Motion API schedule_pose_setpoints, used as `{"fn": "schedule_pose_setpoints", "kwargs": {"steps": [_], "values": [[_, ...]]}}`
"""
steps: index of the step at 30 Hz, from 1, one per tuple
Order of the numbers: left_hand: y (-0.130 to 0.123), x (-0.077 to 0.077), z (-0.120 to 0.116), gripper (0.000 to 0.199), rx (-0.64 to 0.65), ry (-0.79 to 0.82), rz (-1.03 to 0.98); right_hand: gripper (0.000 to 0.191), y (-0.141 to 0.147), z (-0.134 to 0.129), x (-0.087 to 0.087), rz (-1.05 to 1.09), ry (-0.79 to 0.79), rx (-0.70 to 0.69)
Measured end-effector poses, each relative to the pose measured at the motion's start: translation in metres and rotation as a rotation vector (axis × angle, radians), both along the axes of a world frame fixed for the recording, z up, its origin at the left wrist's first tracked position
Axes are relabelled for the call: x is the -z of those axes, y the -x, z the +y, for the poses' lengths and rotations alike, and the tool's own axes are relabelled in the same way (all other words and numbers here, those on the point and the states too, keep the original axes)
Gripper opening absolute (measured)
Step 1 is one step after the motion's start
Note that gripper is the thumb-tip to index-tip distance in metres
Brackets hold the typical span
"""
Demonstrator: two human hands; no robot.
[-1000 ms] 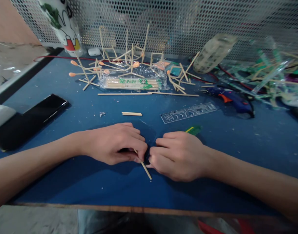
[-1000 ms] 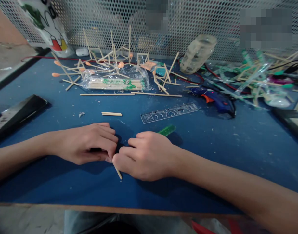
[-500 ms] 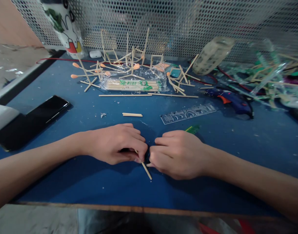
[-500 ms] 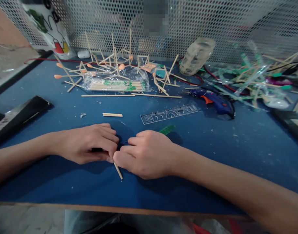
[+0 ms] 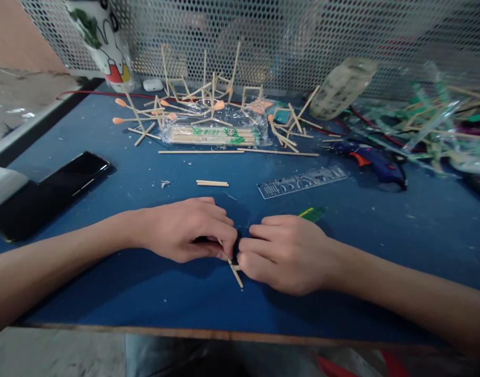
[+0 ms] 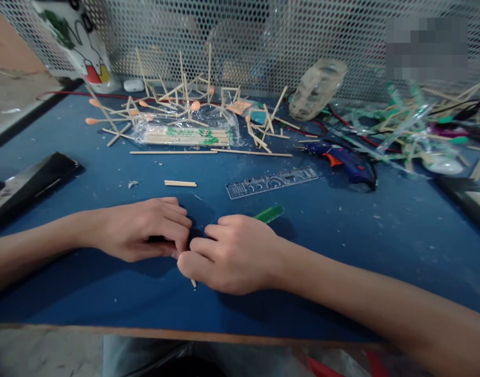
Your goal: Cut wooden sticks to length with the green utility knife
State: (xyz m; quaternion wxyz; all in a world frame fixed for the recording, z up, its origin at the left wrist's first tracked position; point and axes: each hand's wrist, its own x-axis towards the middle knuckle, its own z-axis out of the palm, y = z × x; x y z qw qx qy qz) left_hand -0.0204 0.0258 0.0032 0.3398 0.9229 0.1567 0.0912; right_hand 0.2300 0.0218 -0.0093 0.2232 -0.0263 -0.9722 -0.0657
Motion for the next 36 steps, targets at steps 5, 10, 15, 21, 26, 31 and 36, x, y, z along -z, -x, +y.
{"fn": "schedule_pose_setpoints", "kwargs": {"steps": [5,10,15,21,26,31,36], "values": [[0.0001,-0.0016,-0.0013,0.013,-0.002,0.015,0.013,0.024,-0.0013,0.0041,0.0023,-0.005,0.0,-0.014],[0.0003,-0.0008,-0.0029,0.014,-0.002,0.006,-0.001,0.028,-0.0013,0.0051,0.002,-0.002,0.005,-0.005],[0.0008,0.0004,-0.0025,0.013,-0.001,-0.003,-0.012,0.025,-0.0022,0.0036,0.0019,-0.014,0.005,0.0],[0.0013,0.0014,-0.002,0.012,-0.001,-0.011,-0.022,0.021,-0.0031,0.0058,0.0015,-0.034,0.02,-0.01],[-0.0005,0.0009,-0.0007,0.013,0.007,0.003,-0.009,0.023,-0.0015,0.0069,-0.0001,-0.048,0.031,-0.015],[-0.0029,0.002,0.0006,0.012,0.009,-0.016,-0.012,0.029,0.0017,0.0023,-0.0009,-0.033,0.01,0.01],[-0.0017,0.0024,-0.0004,0.011,0.0,-0.009,-0.02,0.032,0.0011,0.0017,0.0015,-0.01,-0.014,0.003]]}}
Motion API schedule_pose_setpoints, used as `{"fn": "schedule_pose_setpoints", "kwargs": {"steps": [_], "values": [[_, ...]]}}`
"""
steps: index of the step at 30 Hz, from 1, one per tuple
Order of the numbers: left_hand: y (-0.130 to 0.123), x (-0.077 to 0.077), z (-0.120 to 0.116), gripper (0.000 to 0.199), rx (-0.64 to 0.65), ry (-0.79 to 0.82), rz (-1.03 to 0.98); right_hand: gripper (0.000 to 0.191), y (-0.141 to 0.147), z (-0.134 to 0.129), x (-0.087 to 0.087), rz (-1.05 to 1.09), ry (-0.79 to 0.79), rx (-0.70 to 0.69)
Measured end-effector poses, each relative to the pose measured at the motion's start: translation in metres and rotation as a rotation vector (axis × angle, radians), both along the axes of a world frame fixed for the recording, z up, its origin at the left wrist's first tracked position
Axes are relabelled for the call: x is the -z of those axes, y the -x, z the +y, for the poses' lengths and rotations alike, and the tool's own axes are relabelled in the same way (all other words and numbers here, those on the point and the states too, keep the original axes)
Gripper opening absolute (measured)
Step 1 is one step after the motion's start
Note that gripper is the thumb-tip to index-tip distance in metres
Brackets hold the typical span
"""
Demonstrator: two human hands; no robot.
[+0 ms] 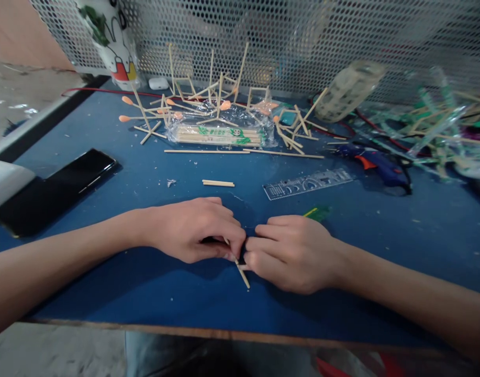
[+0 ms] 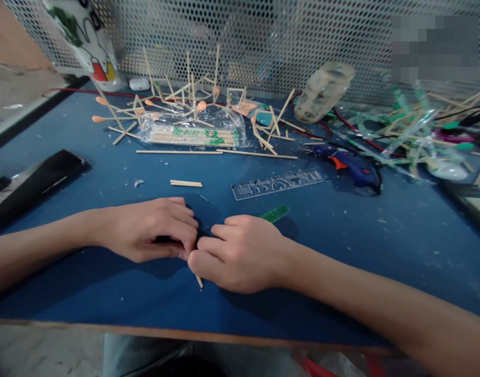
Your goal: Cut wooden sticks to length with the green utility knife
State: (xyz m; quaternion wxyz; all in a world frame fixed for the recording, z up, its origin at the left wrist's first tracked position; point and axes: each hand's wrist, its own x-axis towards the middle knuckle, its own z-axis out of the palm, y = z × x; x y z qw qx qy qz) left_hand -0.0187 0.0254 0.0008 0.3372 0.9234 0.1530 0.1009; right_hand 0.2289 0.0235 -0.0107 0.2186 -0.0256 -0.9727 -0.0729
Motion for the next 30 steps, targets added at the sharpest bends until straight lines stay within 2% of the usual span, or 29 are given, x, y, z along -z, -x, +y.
{"fn": "schedule_pose_setpoints", "kwargs": {"steps": [10,25,30], "values": [[0.0033,0.0001,-0.0019,0.012,0.0,0.021,0.007,0.031,-0.0052,0.0071,0.0012,0.015,0.001,-0.026],[0.003,0.0018,-0.0006,0.013,-0.002,0.017,-0.005,0.039,-0.0033,0.0086,-0.004,-0.041,-0.006,-0.033],[0.0025,0.0006,-0.001,0.012,-0.003,0.003,0.004,0.032,-0.0054,0.0066,-0.0019,-0.059,0.012,-0.066]]}}
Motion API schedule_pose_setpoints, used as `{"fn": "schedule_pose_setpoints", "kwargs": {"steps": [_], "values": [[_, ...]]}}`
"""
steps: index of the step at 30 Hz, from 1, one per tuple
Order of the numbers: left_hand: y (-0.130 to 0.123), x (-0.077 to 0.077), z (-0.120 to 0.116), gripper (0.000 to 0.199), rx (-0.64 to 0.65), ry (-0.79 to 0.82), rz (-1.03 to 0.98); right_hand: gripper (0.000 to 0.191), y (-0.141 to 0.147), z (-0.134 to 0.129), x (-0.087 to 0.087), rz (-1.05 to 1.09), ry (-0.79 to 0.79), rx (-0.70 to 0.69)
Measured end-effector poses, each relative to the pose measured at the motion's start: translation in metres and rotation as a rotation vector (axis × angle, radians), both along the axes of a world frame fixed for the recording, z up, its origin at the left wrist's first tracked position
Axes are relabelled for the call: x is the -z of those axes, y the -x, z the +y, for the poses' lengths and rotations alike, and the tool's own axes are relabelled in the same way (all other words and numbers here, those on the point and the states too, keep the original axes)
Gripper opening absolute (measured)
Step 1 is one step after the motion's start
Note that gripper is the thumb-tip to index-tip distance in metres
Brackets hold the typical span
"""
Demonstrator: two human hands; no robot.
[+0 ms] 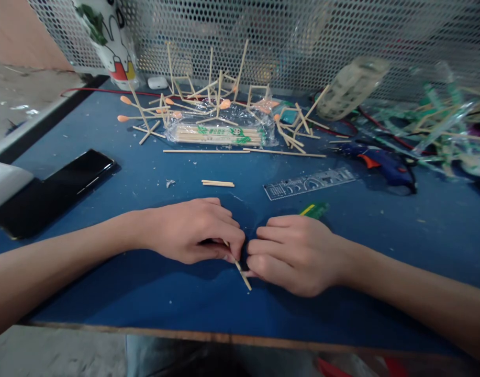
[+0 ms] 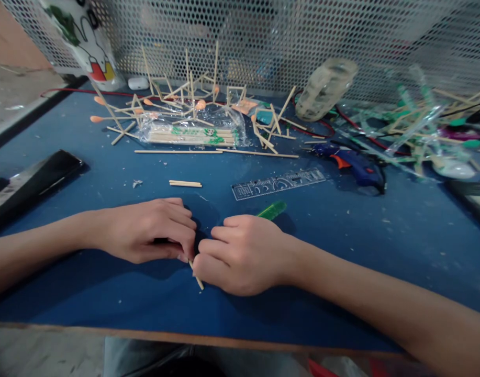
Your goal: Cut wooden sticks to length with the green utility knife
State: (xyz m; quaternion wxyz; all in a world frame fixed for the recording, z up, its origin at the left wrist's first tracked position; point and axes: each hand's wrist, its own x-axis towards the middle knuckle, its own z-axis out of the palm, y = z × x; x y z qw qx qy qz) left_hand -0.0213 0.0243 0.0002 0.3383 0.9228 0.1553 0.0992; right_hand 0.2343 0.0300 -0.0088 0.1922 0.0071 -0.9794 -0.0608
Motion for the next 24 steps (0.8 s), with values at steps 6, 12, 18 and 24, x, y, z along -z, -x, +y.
{"fn": "schedule_pose_setpoints", "kwargs": {"steps": [6,12,18,24], "values": [[0.0003,-0.0003,-0.0005,0.013,0.001,0.01,0.007,0.03,-0.0015,0.0043,0.0043,0.043,-0.024,0.0],[0.0007,0.0012,-0.0003,0.015,0.003,-0.004,0.003,0.03,-0.0008,0.0034,0.0016,0.028,-0.047,0.0],[0.0008,0.0004,-0.0009,0.014,-0.002,0.002,0.009,0.025,-0.0031,0.0003,0.0041,0.053,-0.056,0.084],[0.0007,0.0002,-0.0007,0.013,-0.001,0.012,0.0,0.028,-0.0023,0.0005,0.003,0.036,-0.047,0.04]]}}
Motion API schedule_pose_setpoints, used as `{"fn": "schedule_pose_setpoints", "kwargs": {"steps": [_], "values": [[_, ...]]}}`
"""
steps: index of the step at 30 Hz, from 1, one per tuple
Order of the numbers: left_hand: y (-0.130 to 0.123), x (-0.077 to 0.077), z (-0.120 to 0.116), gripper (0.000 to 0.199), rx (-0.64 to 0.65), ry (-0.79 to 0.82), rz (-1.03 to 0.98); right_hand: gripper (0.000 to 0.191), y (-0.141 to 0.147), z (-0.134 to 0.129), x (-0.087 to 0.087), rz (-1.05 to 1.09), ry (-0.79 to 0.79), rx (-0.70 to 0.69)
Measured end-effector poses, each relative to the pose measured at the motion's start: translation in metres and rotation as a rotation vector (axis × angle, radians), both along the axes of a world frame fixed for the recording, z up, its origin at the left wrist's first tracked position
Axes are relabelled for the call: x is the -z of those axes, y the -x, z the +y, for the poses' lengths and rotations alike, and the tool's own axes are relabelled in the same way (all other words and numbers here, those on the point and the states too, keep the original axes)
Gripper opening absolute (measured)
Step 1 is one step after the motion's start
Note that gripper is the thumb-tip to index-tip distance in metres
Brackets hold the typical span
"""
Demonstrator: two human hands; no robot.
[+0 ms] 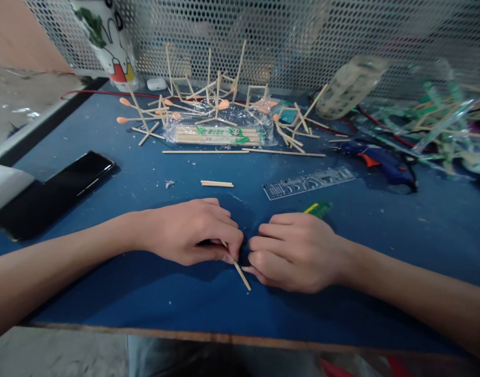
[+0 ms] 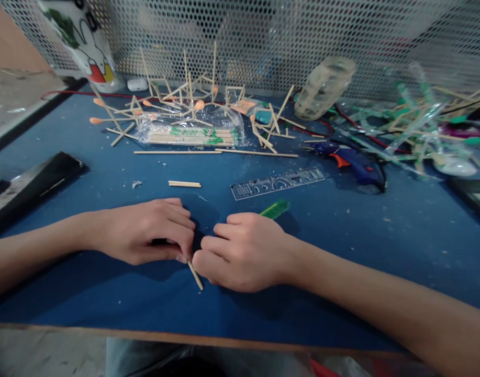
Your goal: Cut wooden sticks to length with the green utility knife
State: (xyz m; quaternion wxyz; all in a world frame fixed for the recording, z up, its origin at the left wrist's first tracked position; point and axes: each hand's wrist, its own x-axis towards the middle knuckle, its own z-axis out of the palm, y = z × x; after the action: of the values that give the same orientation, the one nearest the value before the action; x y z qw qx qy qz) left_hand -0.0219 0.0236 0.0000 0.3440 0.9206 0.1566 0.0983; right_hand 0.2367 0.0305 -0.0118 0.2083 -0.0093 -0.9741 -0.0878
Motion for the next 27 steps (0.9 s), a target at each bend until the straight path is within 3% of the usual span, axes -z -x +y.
{"fn": "schedule_pose_setpoints", "kwargs": {"steps": [27], "values": [[-0.0004,0.0,0.0005,0.012,-0.01,-0.013,0.002,0.031,0.0,-0.0018,-0.0003,0.021,0.015,0.019]]}}
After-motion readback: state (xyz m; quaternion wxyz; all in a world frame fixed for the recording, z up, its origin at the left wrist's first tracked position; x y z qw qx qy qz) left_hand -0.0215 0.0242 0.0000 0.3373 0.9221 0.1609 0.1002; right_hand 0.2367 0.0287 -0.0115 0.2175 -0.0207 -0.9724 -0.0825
